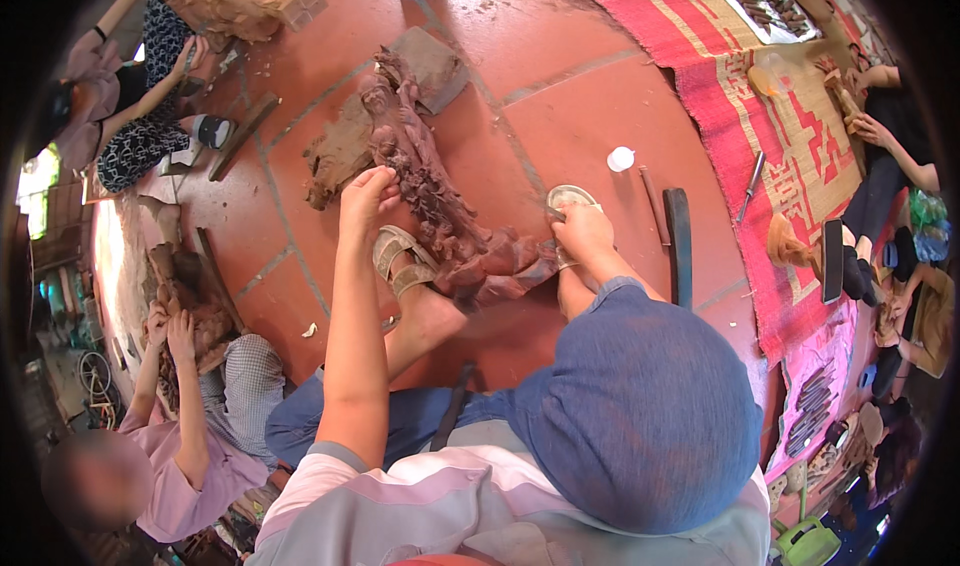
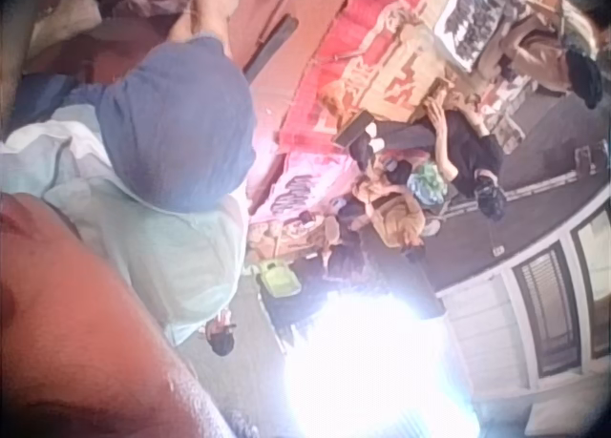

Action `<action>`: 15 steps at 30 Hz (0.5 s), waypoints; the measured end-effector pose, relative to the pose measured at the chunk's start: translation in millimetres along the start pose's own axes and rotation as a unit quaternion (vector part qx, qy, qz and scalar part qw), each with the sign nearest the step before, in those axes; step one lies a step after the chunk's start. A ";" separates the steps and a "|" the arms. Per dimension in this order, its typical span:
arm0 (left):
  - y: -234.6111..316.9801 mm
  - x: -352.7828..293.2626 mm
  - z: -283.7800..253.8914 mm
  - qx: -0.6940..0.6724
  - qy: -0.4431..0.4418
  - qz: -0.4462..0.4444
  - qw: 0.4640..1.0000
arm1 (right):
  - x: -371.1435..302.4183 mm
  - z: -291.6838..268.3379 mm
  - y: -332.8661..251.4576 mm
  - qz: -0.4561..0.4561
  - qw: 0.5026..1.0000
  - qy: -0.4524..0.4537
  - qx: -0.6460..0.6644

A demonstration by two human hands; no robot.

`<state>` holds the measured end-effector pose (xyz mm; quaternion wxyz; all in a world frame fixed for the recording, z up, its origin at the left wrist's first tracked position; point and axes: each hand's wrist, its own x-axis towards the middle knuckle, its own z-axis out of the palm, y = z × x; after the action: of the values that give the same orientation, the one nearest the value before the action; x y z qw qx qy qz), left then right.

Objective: The person sits on the floor and carves a long, reddish-brown wooden object using a small knife and a white tube of adhesive. They repeatedly apply the adhesive and scrape or carve the surface while other people work nearby.

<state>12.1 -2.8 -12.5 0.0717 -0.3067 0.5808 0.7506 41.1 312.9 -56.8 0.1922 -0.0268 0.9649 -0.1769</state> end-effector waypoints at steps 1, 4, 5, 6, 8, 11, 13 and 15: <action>-1.6 -0.2 0.6 -0.008 -0.009 0.005 1.000 | 1.6 1.2 1.5 -0.010 1.000 0.010 0.024; -2.6 -0.3 -0.6 -0.023 -0.021 0.008 0.999 | 11.5 -23.4 -8.0 0.036 0.969 -0.098 0.223; -0.7 -2.0 2.0 -0.018 -0.013 0.003 1.000 | 18.3 -31.2 -12.7 0.036 0.952 -0.112 0.284; 1.9 -3.7 6.2 -0.013 -0.008 -0.002 1.000 | 23.6 -41.8 -16.3 0.043 0.912 -0.121 0.389; 2.8 -3.3 3.6 0.000 -0.015 -0.006 1.000 | 34.0 -57.8 -31.8 0.037 0.827 -0.120 0.547; 4.1 -2.7 0.2 0.015 -0.013 -0.015 1.000 | 45.1 -78.9 -60.4 -0.007 0.794 -0.113 0.597; 11.2 -10.4 10.1 0.028 0.006 -0.022 0.999 | 50.5 -83.4 -70.5 -0.022 0.777 -0.147 0.611; 7.4 -8.7 16.7 0.110 0.030 0.028 0.993 | 54.0 -79.3 -76.0 -0.022 0.734 -0.210 0.645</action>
<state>9.4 12.3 0.7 0.0666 -0.3025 0.6703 0.6744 -40.2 261.5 19.0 0.3575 0.0460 0.5536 -0.7508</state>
